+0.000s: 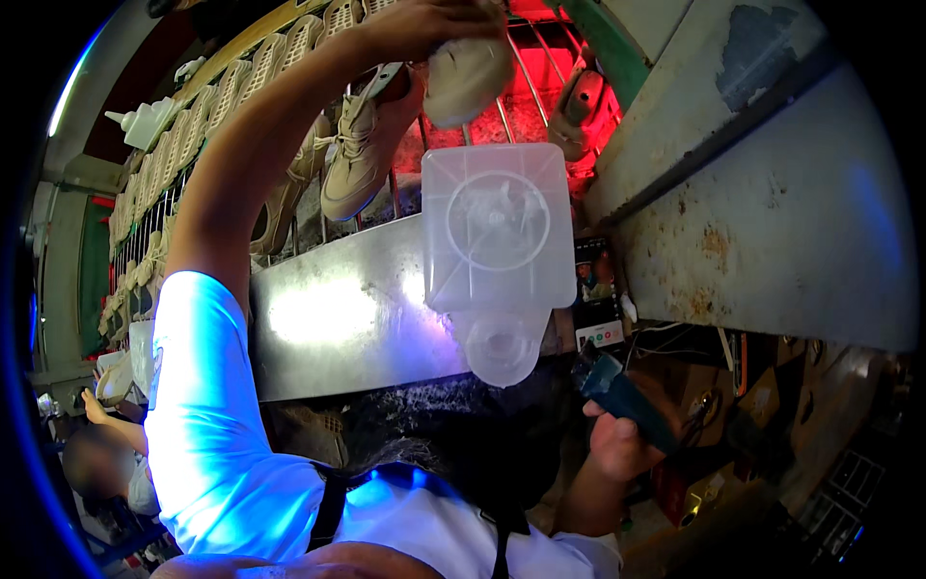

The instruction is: The person applies adhesive along the seams of several shoe uppers using a brush, dipping the brush into a container of liquid and then carefully coating the edges of each shoe before placing them back on a rack.

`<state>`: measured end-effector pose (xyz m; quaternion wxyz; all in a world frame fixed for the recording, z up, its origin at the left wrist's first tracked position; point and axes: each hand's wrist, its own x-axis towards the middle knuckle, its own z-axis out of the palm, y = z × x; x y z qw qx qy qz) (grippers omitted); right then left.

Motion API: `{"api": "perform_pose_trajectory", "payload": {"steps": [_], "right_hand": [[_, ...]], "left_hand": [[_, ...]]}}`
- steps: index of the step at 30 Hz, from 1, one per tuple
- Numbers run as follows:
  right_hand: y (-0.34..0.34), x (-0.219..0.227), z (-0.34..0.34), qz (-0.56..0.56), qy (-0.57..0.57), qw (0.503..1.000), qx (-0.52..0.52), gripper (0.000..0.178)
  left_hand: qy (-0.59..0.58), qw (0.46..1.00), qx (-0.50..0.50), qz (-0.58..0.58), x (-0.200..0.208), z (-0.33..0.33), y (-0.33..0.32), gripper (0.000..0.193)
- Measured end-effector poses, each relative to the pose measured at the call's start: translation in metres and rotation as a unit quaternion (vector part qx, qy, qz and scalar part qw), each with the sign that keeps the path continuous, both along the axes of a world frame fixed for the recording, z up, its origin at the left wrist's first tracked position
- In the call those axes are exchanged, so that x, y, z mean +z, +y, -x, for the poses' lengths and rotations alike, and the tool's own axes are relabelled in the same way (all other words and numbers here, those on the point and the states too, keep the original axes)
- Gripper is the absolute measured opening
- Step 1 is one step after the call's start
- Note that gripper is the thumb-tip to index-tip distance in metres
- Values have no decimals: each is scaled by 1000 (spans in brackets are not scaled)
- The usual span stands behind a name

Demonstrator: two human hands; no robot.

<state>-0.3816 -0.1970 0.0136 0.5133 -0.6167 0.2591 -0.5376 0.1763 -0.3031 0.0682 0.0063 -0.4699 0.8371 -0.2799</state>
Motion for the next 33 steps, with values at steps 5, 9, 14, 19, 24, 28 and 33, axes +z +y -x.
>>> {"api": "perform_pose_trajectory", "payload": {"steps": [5,9,14,19,24,28,33], "right_hand": [[4,2,-4,-24,31,999,-14,52],[3,7,-4,-39,53,998,15,53],[4,-25,12,-1,51,993,-103,48],[-17,-73,78,29,91,995,-37,28],[3,-18,28,-129,-106,972,163,23],[8,-5,10,-84,-72,983,146,41],[29,3,-15,-70,-52,978,187,38]], "left_hand": [[-169,982,-53,-60,-77,27,-50,52],[-200,976,-32,-73,-98,44,-41,58],[-125,991,-34,41,-66,47,-6,71],[184,952,194,-147,50,86,135,64],[219,723,589,-287,117,138,312,43],[201,656,680,-259,56,132,444,108],[163,627,745,-157,-21,168,498,87]]}}
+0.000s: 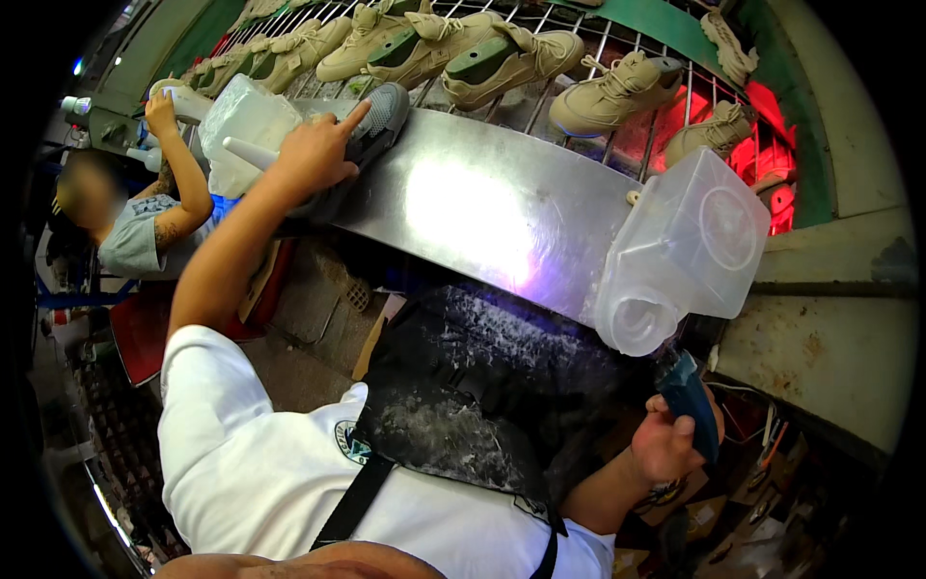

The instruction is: The person applies adhesive along the seams of several shoe uppers using a brush, dipping the brush into a container of liquid and then carefully coating the edges of each shoe before placing them back on a rack.

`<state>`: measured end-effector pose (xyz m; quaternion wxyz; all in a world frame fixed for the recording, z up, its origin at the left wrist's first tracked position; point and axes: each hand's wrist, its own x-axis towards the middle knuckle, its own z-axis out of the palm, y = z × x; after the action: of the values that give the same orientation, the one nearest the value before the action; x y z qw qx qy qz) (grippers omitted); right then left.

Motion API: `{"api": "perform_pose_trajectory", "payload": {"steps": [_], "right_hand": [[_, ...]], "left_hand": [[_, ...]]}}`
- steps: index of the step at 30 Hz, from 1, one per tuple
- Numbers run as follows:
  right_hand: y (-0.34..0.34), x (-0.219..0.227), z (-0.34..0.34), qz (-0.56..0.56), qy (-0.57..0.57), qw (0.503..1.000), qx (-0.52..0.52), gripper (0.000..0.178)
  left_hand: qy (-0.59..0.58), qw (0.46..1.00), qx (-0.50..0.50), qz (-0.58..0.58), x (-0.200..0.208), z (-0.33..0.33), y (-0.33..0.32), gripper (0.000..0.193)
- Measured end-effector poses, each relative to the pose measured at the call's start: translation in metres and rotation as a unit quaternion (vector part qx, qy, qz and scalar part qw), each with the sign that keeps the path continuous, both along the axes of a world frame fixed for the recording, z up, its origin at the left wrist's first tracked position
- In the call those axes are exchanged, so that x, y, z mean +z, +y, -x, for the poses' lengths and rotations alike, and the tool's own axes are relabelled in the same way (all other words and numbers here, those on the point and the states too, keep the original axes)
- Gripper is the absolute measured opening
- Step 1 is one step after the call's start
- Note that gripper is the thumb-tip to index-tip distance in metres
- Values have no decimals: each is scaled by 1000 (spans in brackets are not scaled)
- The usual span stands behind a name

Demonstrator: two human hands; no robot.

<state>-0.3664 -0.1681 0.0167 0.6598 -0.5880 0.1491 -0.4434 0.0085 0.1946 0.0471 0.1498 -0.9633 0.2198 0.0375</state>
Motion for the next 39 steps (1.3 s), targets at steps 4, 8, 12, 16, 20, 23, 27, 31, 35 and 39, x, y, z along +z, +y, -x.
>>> {"api": "perform_pose_trajectory", "payload": {"steps": [4,8,12,16,20,23,27,31,35,39], "right_hand": [[4,5,0,10,15,1000,-12,36],[0,4,0,17,24,999,-14,35],[-3,4,-3,29,38,998,-37,35],[-5,3,-9,43,53,996,-56,33],[-2,4,-25,78,50,995,-38,37],[-7,3,-3,80,82,991,-64,42],[-7,-2,12,42,116,988,-96,45],[-2,-3,-10,56,138,975,-163,51],[-2,1,-29,87,131,978,-137,49],[-3,4,-26,99,164,974,-119,48]], "left_hand": [[15,999,-11,49,0,6,-6,53],[41,999,-1,34,5,3,8,53],[90,996,-4,-17,32,-13,-18,69],[60,972,-192,120,42,-93,-98,78],[-52,943,-246,219,3,-246,-162,62],[356,665,-40,655,-14,-264,-211,74],[591,339,-78,728,-14,-272,-201,87],[591,360,-101,715,13,-233,-198,87],[449,542,-67,707,15,-233,-195,62],[191,841,36,506,32,-233,-195,41]]}}
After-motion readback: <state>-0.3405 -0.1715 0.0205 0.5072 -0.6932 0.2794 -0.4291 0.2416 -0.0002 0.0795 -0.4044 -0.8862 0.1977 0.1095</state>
